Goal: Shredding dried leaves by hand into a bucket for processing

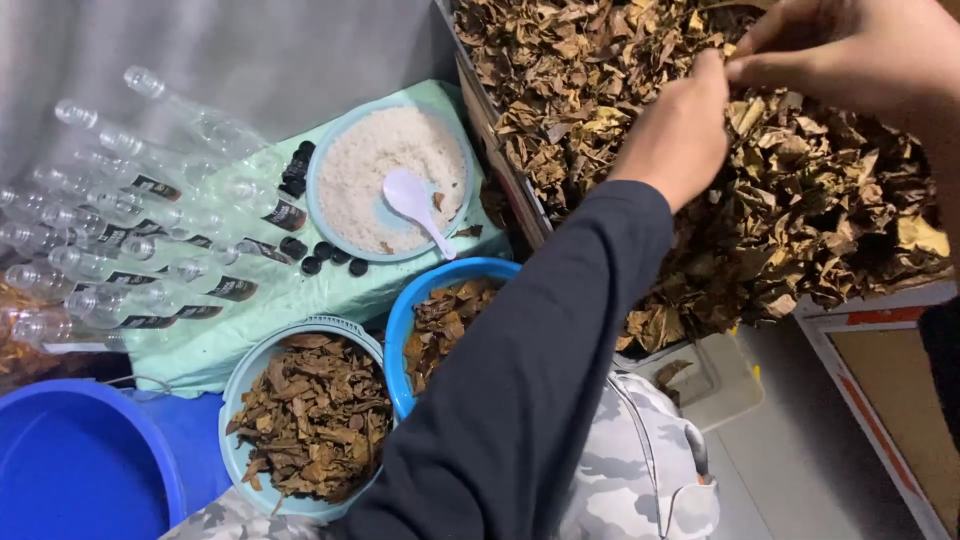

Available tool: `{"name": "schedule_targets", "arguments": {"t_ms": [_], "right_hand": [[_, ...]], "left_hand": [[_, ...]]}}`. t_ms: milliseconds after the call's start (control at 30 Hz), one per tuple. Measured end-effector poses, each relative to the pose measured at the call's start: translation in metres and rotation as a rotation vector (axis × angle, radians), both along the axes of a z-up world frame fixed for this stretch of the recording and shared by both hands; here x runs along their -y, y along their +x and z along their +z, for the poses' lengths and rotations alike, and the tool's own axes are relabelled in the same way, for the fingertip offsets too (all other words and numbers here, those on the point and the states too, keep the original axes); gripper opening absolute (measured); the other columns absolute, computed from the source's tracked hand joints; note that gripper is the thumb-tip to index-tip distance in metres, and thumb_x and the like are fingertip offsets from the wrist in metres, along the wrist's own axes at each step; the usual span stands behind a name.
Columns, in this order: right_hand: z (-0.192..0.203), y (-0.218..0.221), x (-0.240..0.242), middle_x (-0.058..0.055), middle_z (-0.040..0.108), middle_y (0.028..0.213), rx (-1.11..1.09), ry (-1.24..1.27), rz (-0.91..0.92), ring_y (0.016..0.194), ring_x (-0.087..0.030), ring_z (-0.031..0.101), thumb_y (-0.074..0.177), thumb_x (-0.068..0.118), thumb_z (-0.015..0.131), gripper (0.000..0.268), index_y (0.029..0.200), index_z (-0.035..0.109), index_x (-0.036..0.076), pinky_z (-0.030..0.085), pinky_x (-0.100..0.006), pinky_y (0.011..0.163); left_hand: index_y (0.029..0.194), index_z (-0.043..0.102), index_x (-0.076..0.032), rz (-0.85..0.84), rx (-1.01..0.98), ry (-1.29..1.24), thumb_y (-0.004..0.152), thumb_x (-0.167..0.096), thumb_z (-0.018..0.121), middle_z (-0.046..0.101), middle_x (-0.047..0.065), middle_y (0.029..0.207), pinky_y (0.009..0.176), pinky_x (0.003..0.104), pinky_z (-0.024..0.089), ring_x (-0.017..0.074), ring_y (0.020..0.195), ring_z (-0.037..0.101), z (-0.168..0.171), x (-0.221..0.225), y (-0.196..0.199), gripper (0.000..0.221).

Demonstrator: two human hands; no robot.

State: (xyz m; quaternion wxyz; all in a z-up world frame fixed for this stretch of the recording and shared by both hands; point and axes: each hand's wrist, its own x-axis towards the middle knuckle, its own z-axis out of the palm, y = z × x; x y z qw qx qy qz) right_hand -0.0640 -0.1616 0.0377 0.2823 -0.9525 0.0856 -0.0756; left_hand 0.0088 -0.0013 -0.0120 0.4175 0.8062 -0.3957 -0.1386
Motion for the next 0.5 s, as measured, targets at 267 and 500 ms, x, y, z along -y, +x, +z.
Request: {"name": "schedule_targets", "arguments": {"t_ms": [267, 500], "right_hand": [[-0.099, 0.001, 0.065, -0.025, 0.082, 0.096, -0.098, -0.571, -0.215, 0.068, -0.035, 0.081, 0.102, 0.030, 0.092, 0.043, 0.124, 0.084, -0.006, 0.069, -0.045, 0.062], [-0.090, -0.015, 0.066, -0.019, 0.080, 0.113, 0.226, -0.705, -0.111, 0.082, -0.036, 0.073, 0.099, 0.002, 0.085, 0.040, 0.138, 0.081, -0.004, 0.062, -0.044, 0.071]], "left_hand": [[0.087, 0.068, -0.003, 0.160, 0.155, 0.147, 0.090, -0.059, 0.033, 0.076, 0.015, 0.074, 0.065, 0.048, 0.059, 0.0349, 0.062, 0.074, -0.022, -0.022, 0.004, 0.066], [0.090, 0.061, 0.001, 0.096, 0.157, 0.014, 0.106, -0.013, 0.036, 0.063, 0.007, 0.060, 0.047, 0.038, 0.054, 0.0185, 0.043, 0.056, -0.020, -0.014, 0.006, 0.033]]}}
